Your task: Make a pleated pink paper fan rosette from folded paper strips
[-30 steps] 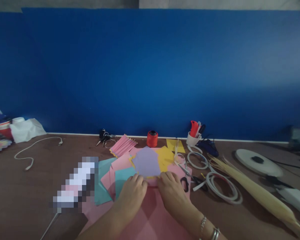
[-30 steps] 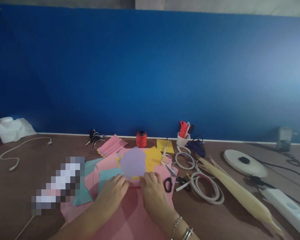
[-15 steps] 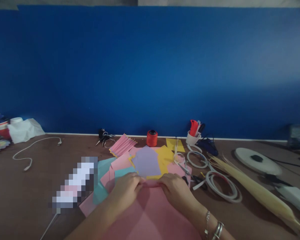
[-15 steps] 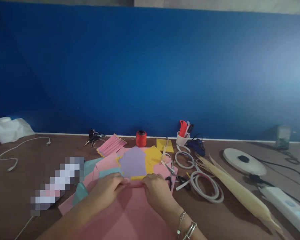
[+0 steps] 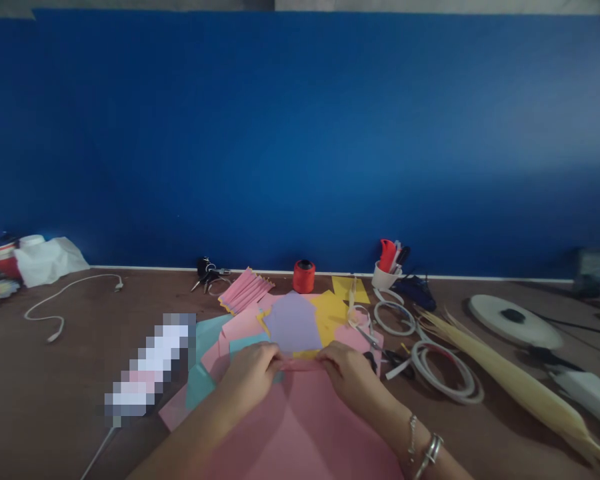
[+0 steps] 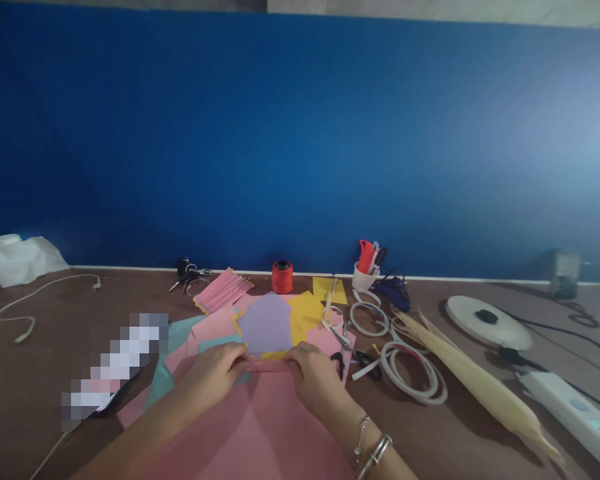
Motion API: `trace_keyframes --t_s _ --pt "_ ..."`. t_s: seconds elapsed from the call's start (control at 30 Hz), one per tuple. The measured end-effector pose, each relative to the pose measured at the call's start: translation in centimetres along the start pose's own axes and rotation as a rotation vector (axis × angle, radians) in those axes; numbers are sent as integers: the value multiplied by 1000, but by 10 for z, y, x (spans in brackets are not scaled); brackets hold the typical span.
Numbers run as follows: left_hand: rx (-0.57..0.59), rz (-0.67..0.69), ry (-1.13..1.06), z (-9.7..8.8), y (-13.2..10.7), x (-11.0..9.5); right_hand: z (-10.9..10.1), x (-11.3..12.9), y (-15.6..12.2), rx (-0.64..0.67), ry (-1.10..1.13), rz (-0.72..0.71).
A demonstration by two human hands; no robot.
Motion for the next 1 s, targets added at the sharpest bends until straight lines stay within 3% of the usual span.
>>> trace_keyframes --t_s 0.53,0.73,0.87,0.93,1.0 --pt "-7 -95 4 0 6 8 1 -22 11 1 2 143" --pt "6 -109 17 5 9 15 8 -35 12 76 26 249" --pt "-119 -14 240 0 3 6 0 -35 7 45 -72 254" --pt "-203 91 430 2 -2 -10 -5 -24 5 6 -146 186" --pt "-204 211 538 15 -6 -27 -4 -5 3 -11 -244 78"
Point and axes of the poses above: each hand's wrist, its own y-axis towards the middle knuckle, its own z-axis out of the palm, x = y × z, the point moved 10 cm from there along y, towards the middle knuckle, and after that the axes turned 1 degree about -z, right-handed, at the moved point
